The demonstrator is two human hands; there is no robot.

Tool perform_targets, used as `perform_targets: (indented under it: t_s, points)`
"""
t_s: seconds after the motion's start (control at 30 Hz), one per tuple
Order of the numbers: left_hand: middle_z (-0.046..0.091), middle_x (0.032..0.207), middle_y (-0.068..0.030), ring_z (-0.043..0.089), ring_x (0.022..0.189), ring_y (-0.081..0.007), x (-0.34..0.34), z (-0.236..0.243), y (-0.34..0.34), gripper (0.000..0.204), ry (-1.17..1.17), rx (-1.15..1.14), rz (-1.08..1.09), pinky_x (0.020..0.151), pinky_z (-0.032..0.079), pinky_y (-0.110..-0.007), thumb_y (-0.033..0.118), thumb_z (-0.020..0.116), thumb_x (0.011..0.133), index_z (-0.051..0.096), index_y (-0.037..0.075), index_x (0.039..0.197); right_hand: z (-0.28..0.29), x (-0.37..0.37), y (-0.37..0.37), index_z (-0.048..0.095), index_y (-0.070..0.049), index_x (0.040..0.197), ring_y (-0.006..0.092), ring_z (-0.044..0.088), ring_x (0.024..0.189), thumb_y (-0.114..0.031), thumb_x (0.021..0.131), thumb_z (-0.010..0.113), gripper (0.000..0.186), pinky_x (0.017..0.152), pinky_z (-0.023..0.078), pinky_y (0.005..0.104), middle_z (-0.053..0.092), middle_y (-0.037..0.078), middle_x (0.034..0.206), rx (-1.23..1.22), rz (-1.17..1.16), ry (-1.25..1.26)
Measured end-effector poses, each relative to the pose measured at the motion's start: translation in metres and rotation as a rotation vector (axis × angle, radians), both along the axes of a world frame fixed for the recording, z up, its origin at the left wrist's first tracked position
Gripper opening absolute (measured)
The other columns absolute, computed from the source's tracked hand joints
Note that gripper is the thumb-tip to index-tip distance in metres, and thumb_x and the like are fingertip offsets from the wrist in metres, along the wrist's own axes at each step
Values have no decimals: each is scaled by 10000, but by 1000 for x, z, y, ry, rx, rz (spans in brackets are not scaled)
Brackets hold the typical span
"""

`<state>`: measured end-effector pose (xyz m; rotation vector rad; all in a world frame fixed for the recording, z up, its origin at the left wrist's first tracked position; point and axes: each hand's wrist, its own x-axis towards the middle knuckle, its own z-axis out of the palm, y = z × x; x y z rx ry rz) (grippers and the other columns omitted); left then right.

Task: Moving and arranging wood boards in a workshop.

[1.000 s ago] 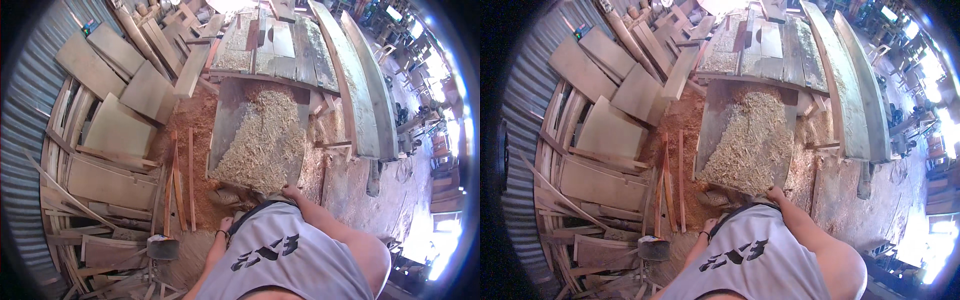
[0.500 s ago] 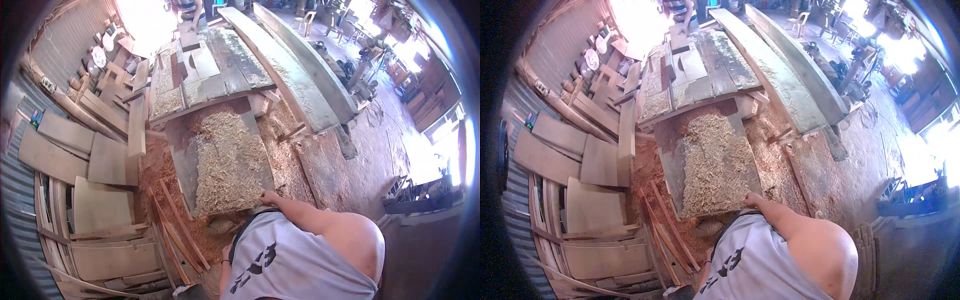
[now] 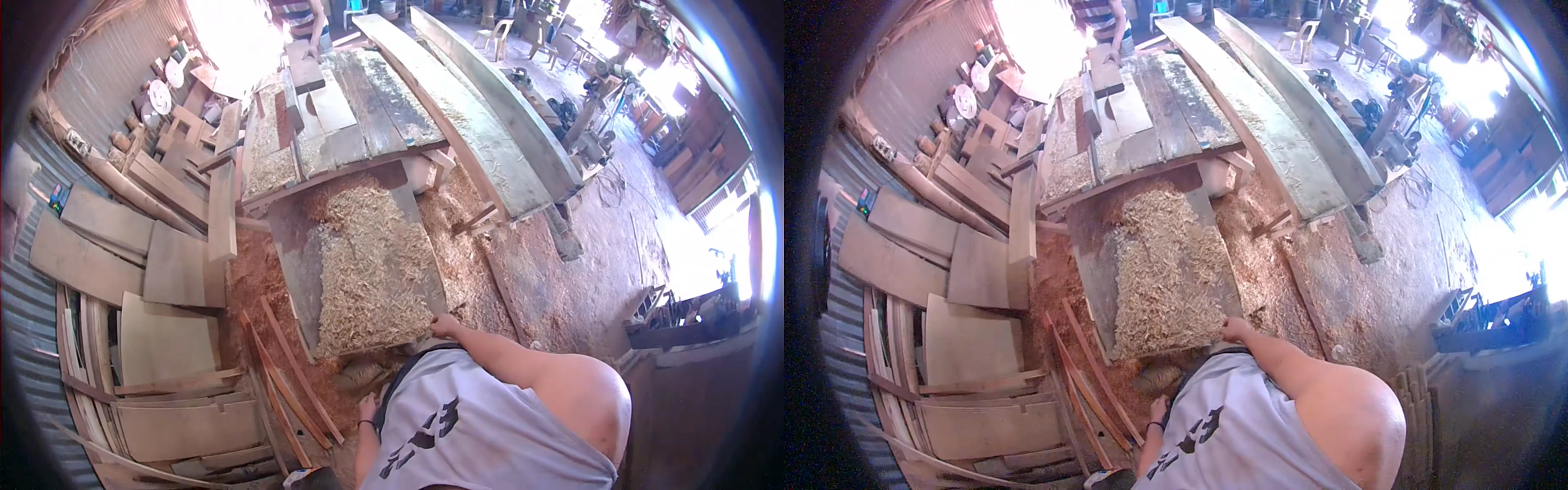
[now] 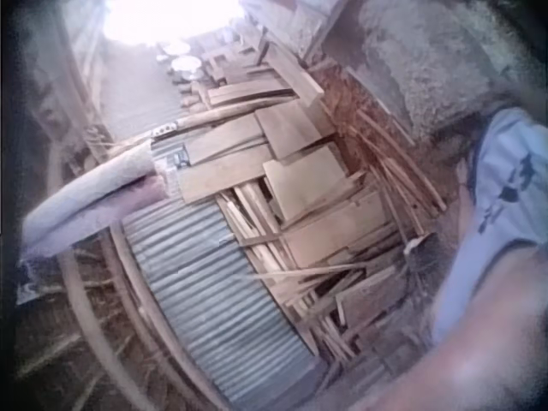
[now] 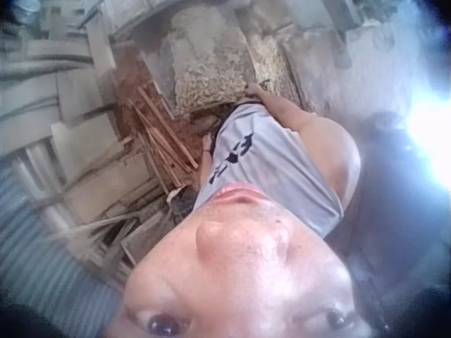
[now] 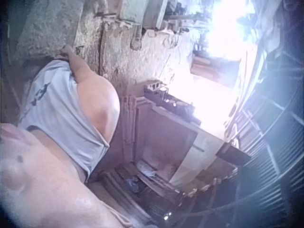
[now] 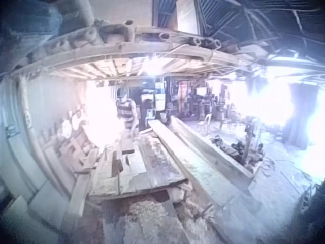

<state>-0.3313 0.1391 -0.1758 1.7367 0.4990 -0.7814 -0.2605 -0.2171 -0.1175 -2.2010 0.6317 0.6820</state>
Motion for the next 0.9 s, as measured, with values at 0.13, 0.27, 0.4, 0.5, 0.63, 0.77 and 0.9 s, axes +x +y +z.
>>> perform_targets:
  t_s: [0.13,0.27,0.4,0.5,0.63,0.77,0.9]
  points:
    - [549,640,-61,485,537,-118,-2,-7,-2,308,-35,-17,-34,480,378,-255,291,470,784,562,2,731,-12,-4,-7,619,-56,809,249,586,655,-264,600,515,313,644,463,336,597,152,722,-9,51,-11]
    - [531,617,-51,466,550,-129,-16,-17,-4,351,-80,65,-90,509,373,-266,307,452,789,553,-10,674,-15,-6,-9,616,-44,802,257,583,672,-252,592,522,310,635,461,339,594,161,731,-77,66,-79]
    - [527,608,-56,460,572,-147,-31,-40,10,366,-219,90,-201,548,371,-287,309,447,782,566,-18,667,-5,-5,-2,615,-35,784,264,579,660,-231,590,523,290,627,458,342,593,159,716,-67,109,-57]
    - [539,622,-75,473,589,-147,-25,-24,-1,358,-138,60,-164,557,379,-287,304,443,781,582,-19,712,-10,-10,-13,615,-40,778,261,579,654,-228,593,518,281,630,457,342,595,153,707,-61,62,-49]
    - [553,658,-77,499,611,-154,-22,-37,10,377,-144,103,-156,578,401,-283,335,431,792,581,-9,753,1,-8,-10,617,-55,752,279,579,676,-255,602,529,266,638,452,350,594,154,701,-41,94,48]
    - [561,707,-70,521,615,-167,-8,-27,2,403,18,2,15,587,430,-279,390,400,811,555,19,845,-8,-7,-8,615,-57,770,276,578,688,-251,600,507,280,639,456,356,595,153,741,-74,87,-33]
    - [558,711,-82,524,618,-166,-8,-38,12,416,190,-117,189,568,429,-268,388,373,825,534,11,891,0,5,6,618,-61,766,305,573,709,-270,612,530,274,673,445,371,586,177,743,-99,150,-17]
